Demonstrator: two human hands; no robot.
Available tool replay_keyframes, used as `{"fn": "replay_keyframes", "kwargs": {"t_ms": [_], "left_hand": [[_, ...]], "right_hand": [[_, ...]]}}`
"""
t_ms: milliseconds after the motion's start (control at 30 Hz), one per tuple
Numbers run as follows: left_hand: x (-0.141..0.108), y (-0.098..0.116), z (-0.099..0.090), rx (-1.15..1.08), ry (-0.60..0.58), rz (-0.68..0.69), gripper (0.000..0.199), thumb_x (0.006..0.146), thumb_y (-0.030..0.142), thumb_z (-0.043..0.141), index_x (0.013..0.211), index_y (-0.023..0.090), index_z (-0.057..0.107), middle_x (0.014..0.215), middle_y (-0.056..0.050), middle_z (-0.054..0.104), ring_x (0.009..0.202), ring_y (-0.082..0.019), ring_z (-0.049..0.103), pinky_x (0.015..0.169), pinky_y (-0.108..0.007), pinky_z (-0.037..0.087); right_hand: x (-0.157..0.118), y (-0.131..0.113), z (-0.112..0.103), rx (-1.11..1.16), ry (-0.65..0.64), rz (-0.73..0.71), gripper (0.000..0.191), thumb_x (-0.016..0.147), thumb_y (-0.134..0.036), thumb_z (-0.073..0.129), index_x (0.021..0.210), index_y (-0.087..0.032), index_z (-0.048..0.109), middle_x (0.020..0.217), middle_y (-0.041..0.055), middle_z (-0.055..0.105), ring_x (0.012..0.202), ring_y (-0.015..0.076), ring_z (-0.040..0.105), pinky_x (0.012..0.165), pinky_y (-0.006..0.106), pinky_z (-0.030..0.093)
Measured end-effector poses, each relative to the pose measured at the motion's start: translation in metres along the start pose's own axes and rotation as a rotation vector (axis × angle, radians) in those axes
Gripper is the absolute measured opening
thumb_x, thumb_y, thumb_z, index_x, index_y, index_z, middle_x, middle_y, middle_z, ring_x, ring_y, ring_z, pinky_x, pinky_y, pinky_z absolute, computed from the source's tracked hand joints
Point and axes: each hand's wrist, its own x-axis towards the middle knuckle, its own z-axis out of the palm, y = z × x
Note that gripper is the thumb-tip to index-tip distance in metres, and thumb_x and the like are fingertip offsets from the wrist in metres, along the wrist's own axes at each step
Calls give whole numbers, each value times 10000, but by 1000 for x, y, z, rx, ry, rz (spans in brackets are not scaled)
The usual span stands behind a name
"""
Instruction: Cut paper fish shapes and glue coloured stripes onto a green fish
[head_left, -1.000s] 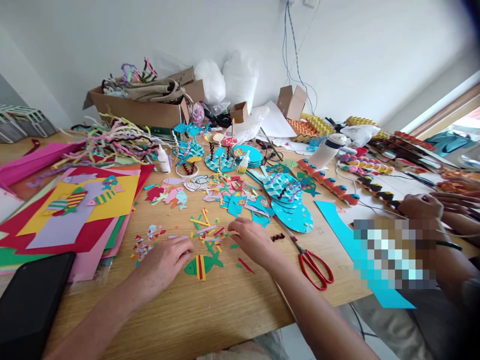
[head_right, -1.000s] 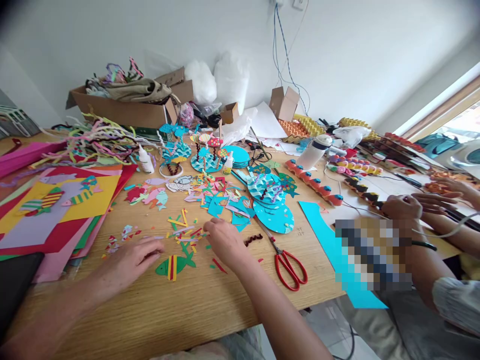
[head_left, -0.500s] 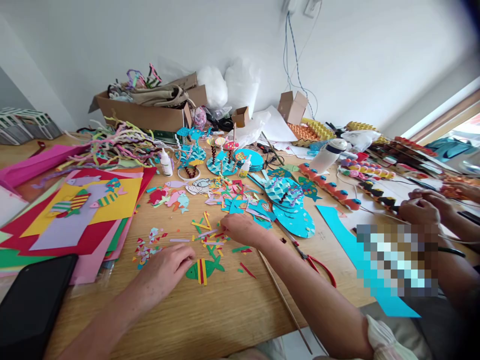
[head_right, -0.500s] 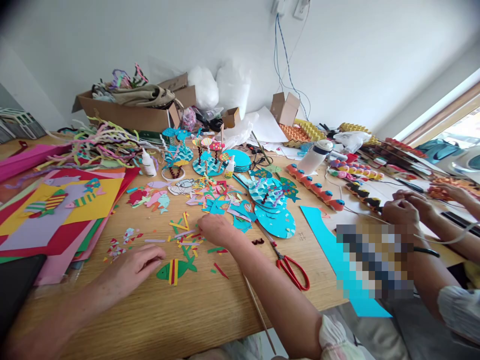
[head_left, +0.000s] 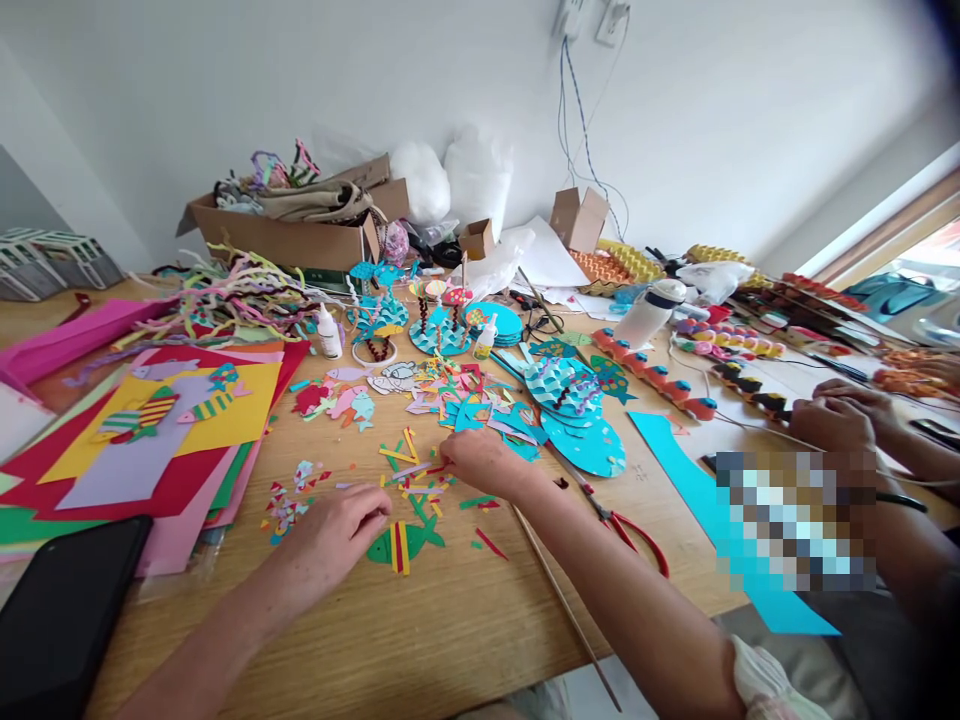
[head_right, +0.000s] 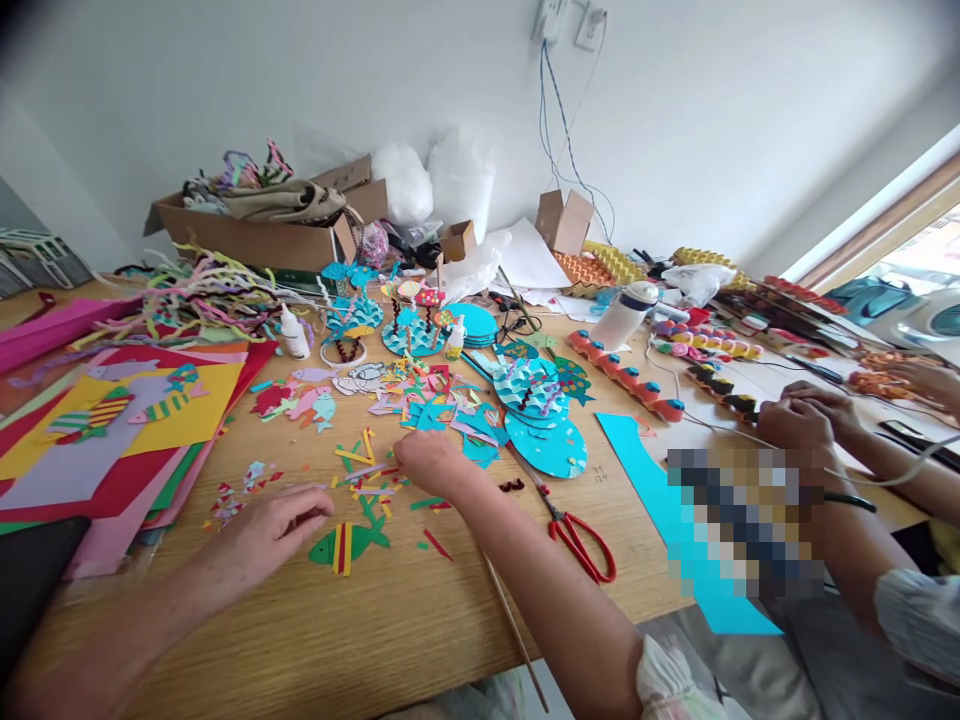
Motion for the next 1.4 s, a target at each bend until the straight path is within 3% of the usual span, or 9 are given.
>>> {"fn": "replay_keyframes", "kwargs": {"t_ms": [367, 567, 733, 900, 1067, 1200, 1400], "left_hand": [[11, -2, 0, -120, 61, -77, 171, 770, 217, 429, 775, 201, 600, 752, 1, 638, 705, -162, 563, 649, -261, 396], [33, 8, 4, -606, 101, -127, 259, 759, 383, 491, 872, 167, 580, 732, -3, 603, 642, -142, 521, 557, -237, 394], [43, 18, 8, -750, 103, -141, 244, 717, 407, 528, 664, 168, 532, 553, 58, 441, 513, -98, 406, 477, -215, 334], [41, 16, 6, -798, 110, -174, 234, 696, 367, 556, 580, 177, 483, 496, 73, 395, 487, -88, 365, 476, -215, 287], [33, 15, -2, -905, 56, -196, 243, 738, 392, 539, 642, 173, 499, 554, 56, 441, 519, -88, 383, 495, -211, 310], [30, 16, -4, -977, -27, -197, 271, 725, 422, 570, 660, 164, 513, 569, 51, 444, 509, -80, 384, 492, -209, 314], [27, 16, -1, -976, -111, -169, 321, 714, 465, 569, 630, 170, 473, 537, 63, 421, 496, -79, 370, 497, -215, 302]], "right_hand": [[-5, 5, 1, 148, 102, 42, 166, 779, -174, 486, 759, -157, 650, 791, 85, 685, 715, 185, 612, 546, 228, 347], [-32, -16, -21, 350, 222, 32, 115, 769, -133, 512, 739, -168, 617, 678, 2, 648, 583, 94, 538, 507, 177, 320], [-45, -40, -22, 482, 302, 51, 117, 767, -101, 508, 723, -145, 607, 658, 8, 627, 583, 90, 526, 505, 169, 330], [-48, -43, -14, 552, 353, 44, 130, 783, -110, 495, 701, -159, 584, 658, 4, 610, 600, 102, 529, 515, 180, 340], [-56, -40, -3, 512, 531, 34, 98, 766, -77, 538, 803, -165, 563, 779, 26, 593, 674, 127, 540, 576, 205, 392], [-60, -46, 5, 401, 662, -151, 147, 845, -136, 496, 977, -174, 549, 925, 69, 576, 820, 155, 547, 691, 238, 434], [-61, -54, 9, 284, 794, -217, 186, 892, -156, 435, 826, -166, 608, 814, 55, 594, 756, 143, 538, 667, 230, 430]]}}
